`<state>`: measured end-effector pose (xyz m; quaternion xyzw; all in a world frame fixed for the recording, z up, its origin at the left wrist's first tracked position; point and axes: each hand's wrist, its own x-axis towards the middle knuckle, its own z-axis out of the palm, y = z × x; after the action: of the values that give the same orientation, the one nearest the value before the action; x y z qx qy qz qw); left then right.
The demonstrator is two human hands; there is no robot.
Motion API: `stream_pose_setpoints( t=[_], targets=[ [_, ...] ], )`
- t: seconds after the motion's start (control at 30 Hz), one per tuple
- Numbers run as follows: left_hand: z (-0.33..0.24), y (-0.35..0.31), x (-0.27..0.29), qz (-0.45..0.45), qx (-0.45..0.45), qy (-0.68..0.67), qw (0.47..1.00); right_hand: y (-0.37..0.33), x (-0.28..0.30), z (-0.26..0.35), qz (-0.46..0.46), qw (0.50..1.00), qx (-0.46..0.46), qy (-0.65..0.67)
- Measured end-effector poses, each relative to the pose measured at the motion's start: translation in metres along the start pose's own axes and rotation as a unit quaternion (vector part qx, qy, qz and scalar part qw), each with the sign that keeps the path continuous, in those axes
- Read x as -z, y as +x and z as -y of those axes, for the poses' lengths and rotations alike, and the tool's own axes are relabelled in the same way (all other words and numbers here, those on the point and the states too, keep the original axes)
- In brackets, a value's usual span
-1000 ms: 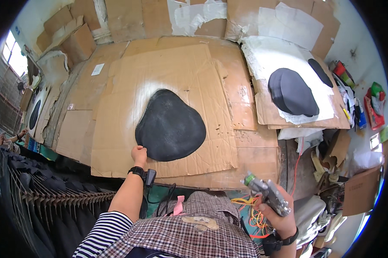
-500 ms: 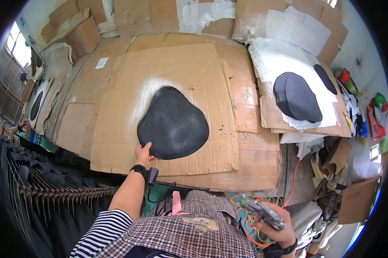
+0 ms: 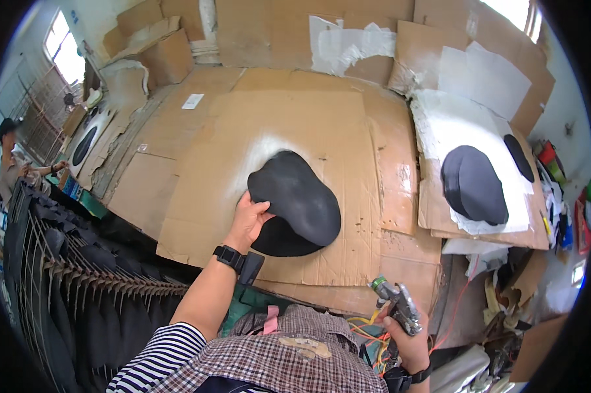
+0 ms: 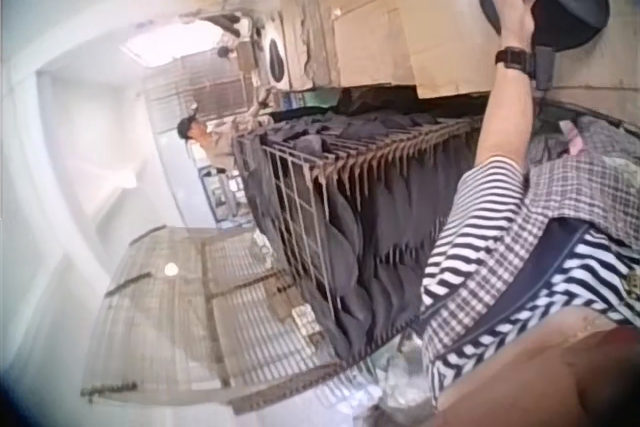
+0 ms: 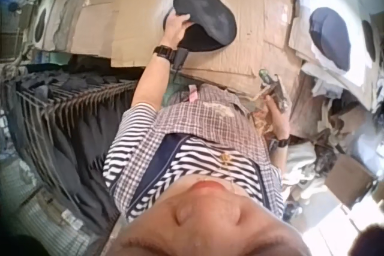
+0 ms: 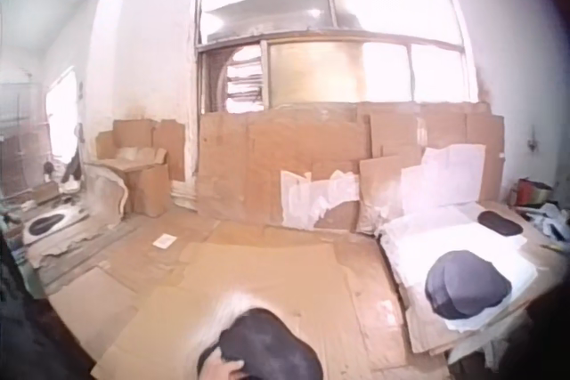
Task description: The person picks up black shoe insoles from a cardboard surface and places them onto a metal drying rack. They then pick up black shoe uppers and attach them to the insoles, stacking the assembled pairs on the rack. The process is repeated for multiple units.
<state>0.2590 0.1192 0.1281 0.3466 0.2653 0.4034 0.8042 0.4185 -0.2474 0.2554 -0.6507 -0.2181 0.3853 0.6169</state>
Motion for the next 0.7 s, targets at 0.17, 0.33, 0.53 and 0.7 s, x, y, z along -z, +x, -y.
stream_pose_setpoints(
  t=[0.17, 0.33, 0.53, 0.7],
  targets=[
    [-0.076, -0.03, -0.057, 0.058, -0.064, -0.123, 0.989, 0.024, -0.009, -0.009, 0.075, 0.997, -0.026, -0.021],
    [-0.134, -0.061, -0.072, 0.031, -0.102, -0.185, 0.977, 0.045, -0.024, -0.027, 0.137, 0.99, -0.002, 0.015],
    [-0.253, -0.128, -0.04, -0.013, -0.265, -0.143, 0.953, 0.059, -0.058, 0.015, 0.275, 0.926, -0.109, -0.233],
    [-0.37, -0.284, -0.035, -0.134, -0.511, -0.102, 0.843, 0.06, -0.099, 0.031, 0.332, 0.917, -0.073, -0.207]
  ],
)
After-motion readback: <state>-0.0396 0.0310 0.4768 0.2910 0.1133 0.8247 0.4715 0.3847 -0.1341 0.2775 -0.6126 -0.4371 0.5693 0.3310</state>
